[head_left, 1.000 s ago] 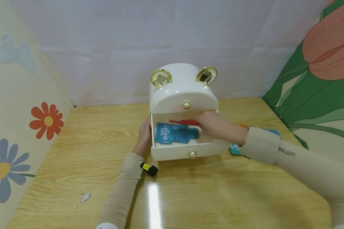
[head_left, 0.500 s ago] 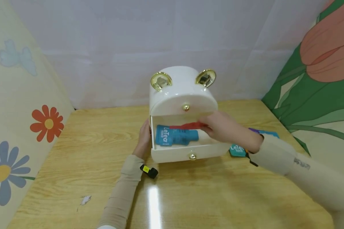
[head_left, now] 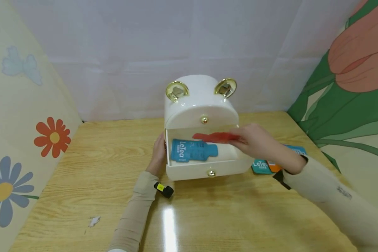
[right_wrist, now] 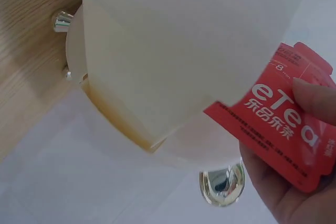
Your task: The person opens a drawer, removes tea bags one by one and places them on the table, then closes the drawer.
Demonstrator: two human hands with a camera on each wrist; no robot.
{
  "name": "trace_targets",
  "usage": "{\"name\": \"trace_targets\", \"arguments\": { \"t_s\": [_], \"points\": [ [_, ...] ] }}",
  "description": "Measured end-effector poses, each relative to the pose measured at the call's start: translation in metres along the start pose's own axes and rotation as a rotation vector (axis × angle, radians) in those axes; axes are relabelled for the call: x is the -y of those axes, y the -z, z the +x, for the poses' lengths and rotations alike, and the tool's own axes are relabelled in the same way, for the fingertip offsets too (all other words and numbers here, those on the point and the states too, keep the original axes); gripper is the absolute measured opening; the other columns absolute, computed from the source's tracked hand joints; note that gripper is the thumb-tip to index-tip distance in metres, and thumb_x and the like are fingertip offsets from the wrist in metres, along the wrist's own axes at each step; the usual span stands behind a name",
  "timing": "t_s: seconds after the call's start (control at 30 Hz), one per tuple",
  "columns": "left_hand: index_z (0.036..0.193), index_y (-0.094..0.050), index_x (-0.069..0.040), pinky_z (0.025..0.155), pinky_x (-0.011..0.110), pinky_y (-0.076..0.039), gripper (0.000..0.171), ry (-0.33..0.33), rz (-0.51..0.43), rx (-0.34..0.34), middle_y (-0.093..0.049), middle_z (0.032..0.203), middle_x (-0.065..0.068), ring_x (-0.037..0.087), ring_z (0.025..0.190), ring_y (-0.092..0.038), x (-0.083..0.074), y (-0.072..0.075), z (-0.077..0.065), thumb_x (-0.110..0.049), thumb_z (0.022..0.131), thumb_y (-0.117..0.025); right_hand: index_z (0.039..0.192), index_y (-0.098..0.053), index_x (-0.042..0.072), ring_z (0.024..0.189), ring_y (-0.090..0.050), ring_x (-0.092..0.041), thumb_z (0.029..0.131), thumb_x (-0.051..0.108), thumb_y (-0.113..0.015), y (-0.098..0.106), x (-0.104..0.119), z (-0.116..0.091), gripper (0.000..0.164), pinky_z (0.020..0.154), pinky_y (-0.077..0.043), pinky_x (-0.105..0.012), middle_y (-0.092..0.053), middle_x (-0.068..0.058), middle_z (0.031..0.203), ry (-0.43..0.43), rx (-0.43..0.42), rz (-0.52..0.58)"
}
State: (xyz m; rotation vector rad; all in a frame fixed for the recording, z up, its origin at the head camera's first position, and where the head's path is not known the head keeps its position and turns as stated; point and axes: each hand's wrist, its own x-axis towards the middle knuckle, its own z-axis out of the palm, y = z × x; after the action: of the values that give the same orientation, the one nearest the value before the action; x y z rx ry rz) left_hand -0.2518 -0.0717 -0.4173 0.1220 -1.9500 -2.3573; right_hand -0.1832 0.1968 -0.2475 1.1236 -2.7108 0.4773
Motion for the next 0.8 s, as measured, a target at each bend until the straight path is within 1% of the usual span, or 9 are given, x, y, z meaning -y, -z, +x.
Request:
{"name": "trace_targets", "arguments": {
  "t_s": [0.07, 0.13, 0.27, 0.33, 0.4, 0.5, 0.63, 0.7, 0.8],
  "points": [
    [0.128, -0.047, -0.007, 0.097, 0.037, -0.036, 0.044, -0.002, 0.005, 0.012, -0.048, 0.127, 0.009, 0.021, 0.114, -0.044, -0.001, 0.001, -0.001, -0.036, 0.1, -0.03, 0.091, -0.068, 0.001, 0.059, -0.051, -0.011, 0.079, 0.003, -0.068, 0.003, -0.003, -0.006, 0.012, 0.053, -0.045, -0.027, -0.067, -0.006, 0.078, -0.007, -0.035, 0.02],
    [0.129, -0.046, -0.008, 0.098, 0.038, -0.035, 0.043, -0.006, 0.005, 0.019, -0.048, 0.127, 0.008, 0.021, 0.115, -0.044, -0.001, 0.001, -0.002, -0.036, 0.1, -0.03, 0.091, -0.068, 0.001, 0.057, -0.049, -0.01, 0.077, 0.001, -0.07, 0.006, -0.007, -0.013, 0.014, 0.052, -0.044, -0.026, -0.067, -0.005, 0.076, 0.002, -0.088, 0.032],
    [0.128, -0.046, -0.005, 0.098, 0.038, -0.036, 0.043, -0.03, 0.0, 0.013, -0.048, 0.126, 0.011, 0.022, 0.115, -0.044, -0.003, 0.0, -0.003, -0.032, 0.1, -0.029, 0.088, -0.067, 0.002, 0.054, -0.048, -0.005, 0.072, -0.003, -0.072, 0.011, -0.015, -0.026, 0.017, 0.048, -0.043, -0.022, -0.066, -0.003, 0.074, 0.038, -0.181, 0.045],
    [0.128, -0.046, -0.003, 0.098, 0.037, -0.036, 0.042, -0.039, -0.012, 0.011, -0.049, 0.125, 0.012, 0.022, 0.115, -0.045, -0.004, -0.001, -0.003, -0.031, 0.101, -0.029, 0.086, -0.067, 0.003, 0.053, -0.048, -0.004, 0.07, -0.005, -0.073, 0.013, -0.019, -0.032, 0.019, 0.047, -0.043, -0.02, -0.066, -0.002, 0.072, 0.048, -0.213, 0.041],
    [0.127, -0.047, -0.004, 0.099, 0.036, -0.035, 0.042, -0.037, -0.022, 0.011, -0.049, 0.125, 0.011, 0.021, 0.115, -0.045, -0.004, -0.001, -0.003, -0.03, 0.101, -0.029, 0.084, -0.068, 0.004, 0.053, -0.048, -0.003, 0.069, -0.005, -0.073, 0.015, -0.021, -0.037, 0.018, 0.048, -0.042, -0.017, -0.065, 0.001, 0.069, 0.041, -0.236, 0.037],
    [0.127, -0.047, -0.005, 0.1, 0.035, -0.034, 0.042, -0.038, -0.018, 0.018, -0.049, 0.125, 0.01, 0.019, 0.116, -0.044, -0.004, -0.001, -0.003, -0.031, 0.101, -0.028, 0.085, -0.067, 0.005, 0.049, -0.044, -0.001, 0.07, -0.003, -0.073, 0.019, -0.024, -0.046, 0.017, 0.044, -0.038, -0.016, -0.061, 0.004, 0.065, 0.003, -0.248, 0.029],
    [0.127, -0.047, -0.007, 0.099, 0.035, -0.034, 0.041, -0.031, -0.006, 0.024, -0.05, 0.124, 0.008, 0.018, 0.115, -0.044, -0.004, 0.0, -0.004, -0.032, 0.101, -0.028, 0.086, -0.066, 0.007, 0.046, -0.039, 0.001, 0.074, 0.005, -0.073, 0.024, -0.027, -0.06, 0.014, 0.041, -0.033, -0.015, -0.054, 0.011, 0.06, -0.048, -0.247, 0.006],
    [0.126, -0.048, -0.007, 0.098, 0.035, -0.035, 0.041, -0.025, -0.014, 0.027, -0.05, 0.122, 0.008, 0.018, 0.113, -0.045, -0.004, 0.0, -0.004, -0.033, 0.1, -0.029, 0.084, -0.065, 0.009, 0.046, -0.039, 0.002, 0.075, 0.009, -0.073, 0.025, -0.029, -0.067, 0.012, 0.041, -0.033, -0.015, -0.052, 0.013, 0.057, -0.051, -0.261, -0.013],
    [0.124, -0.049, -0.009, 0.096, 0.035, -0.037, 0.042, -0.026, -0.004, 0.033, -0.051, 0.12, 0.007, 0.017, 0.11, -0.046, -0.004, 0.001, -0.004, -0.037, 0.1, -0.028, 0.084, -0.065, 0.008, 0.045, -0.04, 0.003, 0.077, 0.011, -0.072, 0.024, -0.034, -0.077, 0.01, 0.04, -0.032, -0.014, -0.051, 0.015, 0.057, -0.071, -0.272, -0.004]
  ]
}}
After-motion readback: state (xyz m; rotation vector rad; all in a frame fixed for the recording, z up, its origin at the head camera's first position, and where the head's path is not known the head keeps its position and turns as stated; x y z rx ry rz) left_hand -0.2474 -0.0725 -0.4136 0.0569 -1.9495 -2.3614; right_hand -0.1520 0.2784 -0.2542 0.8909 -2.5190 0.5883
